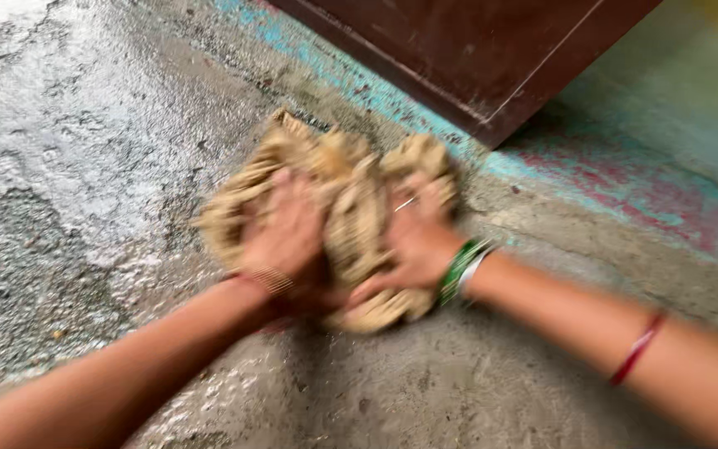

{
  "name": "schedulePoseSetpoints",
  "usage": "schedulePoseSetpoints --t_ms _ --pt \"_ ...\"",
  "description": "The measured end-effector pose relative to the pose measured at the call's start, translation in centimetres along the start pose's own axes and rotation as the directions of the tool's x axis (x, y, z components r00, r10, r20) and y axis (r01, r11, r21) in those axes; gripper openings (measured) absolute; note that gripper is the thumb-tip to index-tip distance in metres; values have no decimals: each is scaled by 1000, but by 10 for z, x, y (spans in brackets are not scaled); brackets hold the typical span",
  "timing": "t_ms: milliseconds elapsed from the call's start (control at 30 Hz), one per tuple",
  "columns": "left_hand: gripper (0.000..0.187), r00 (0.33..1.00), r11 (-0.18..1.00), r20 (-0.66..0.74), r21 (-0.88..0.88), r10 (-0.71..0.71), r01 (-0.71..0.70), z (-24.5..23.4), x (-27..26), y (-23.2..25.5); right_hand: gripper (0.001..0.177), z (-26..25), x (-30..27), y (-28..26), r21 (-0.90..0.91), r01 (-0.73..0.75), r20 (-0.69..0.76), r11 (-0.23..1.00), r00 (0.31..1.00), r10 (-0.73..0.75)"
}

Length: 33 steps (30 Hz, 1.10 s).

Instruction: The person scrubs a concrete floor with a wet cloth, repeatedly dipping the cloth into a bucket of water to wring it out. The person focuses on removing red and blue paint stains from the floor surface.

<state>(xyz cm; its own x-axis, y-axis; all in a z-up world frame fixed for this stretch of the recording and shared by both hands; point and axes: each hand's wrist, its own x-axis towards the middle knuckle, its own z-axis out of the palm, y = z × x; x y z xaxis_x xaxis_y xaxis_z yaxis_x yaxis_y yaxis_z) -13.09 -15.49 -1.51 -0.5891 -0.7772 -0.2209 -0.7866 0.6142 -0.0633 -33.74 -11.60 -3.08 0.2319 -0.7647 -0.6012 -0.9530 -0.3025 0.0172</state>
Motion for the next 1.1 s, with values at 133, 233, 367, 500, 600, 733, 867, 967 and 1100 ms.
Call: schedulePoseSetpoints --t_ms 133,233,367,500,600,733,867,967,1100 --pt "145 989 992 145 -124 -9 27 -15 45 60 117 0 -14 70 -115 52 -256 992 963 -80" --pt "147 986 998 163 -65 21 -11 -29 55 57 115 -1 -13 70 -23 128 -490 992 863 -123" --pt "148 974 999 226 -42 32 -22 -6 11 11 103 9 -14 -6 149 -77 -312 986 943 120" --pt "143 988 996 131 -23 -81 85 1 -65 -31 92 -8 -6 -99 234 -36 -307 972 945 110" --pt "147 948 984 266 61 -176 165 -8 -74 -33 90 -4 1 -105 214 24 -245 977 969 30" --pt "136 981 971 97 -156 -169 183 2 -32 -2 164 23 20 -6 51 43 -581 998 814 -5" --pt "145 954 950 161 -148 -252 276 -24 21 44 126 16 21 67 -26 124 -533 992 838 -119" --pt "142 976 967 151 -177 -156 182 -25 -1 37 121 14 23 44 52 -217 -224 975 949 224" --pt "147 975 983 200 -134 -96 125 -6 -69 -13 112 14 0 -59 148 -218 -152 965 959 240"
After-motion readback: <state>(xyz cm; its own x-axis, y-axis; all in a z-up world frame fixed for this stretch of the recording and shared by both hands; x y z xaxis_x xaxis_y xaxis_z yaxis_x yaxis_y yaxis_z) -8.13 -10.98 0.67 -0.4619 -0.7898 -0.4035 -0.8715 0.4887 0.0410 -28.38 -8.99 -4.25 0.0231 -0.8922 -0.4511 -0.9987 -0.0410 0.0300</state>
